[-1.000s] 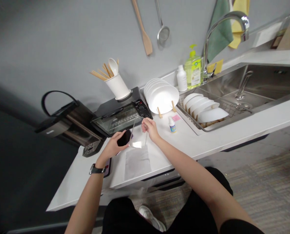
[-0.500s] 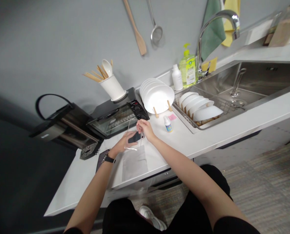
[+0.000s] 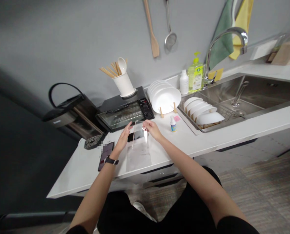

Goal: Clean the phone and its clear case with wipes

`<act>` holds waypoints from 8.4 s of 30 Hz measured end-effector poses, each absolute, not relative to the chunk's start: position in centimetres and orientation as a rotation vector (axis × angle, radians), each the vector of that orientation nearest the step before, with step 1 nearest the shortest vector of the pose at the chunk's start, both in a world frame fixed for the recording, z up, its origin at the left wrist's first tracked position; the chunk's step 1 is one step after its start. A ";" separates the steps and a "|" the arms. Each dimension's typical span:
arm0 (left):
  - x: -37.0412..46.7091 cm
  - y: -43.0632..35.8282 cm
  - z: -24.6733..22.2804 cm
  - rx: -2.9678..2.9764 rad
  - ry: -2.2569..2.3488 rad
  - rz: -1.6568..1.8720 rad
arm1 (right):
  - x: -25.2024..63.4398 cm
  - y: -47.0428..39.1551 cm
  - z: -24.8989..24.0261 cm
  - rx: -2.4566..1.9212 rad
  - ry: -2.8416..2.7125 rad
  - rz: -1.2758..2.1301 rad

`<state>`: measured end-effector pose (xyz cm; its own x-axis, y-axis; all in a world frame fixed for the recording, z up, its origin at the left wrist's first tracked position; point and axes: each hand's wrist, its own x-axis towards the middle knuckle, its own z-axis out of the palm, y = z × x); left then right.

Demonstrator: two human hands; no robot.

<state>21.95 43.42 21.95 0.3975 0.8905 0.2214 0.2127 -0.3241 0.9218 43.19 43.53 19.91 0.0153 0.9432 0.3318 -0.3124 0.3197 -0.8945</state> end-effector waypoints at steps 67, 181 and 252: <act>24.5 34.4 18.3 0.447 0.539 0.933 | 38.4 35.5 19.0 -1.451 -1.939 -0.118; 24.9 34.0 19.1 0.378 0.551 0.991 | 37.0 30.5 18.3 -1.211 -1.869 0.373; 25.3 33.6 19.4 0.459 0.618 1.025 | 36.5 27.0 17.6 -1.193 -1.745 0.497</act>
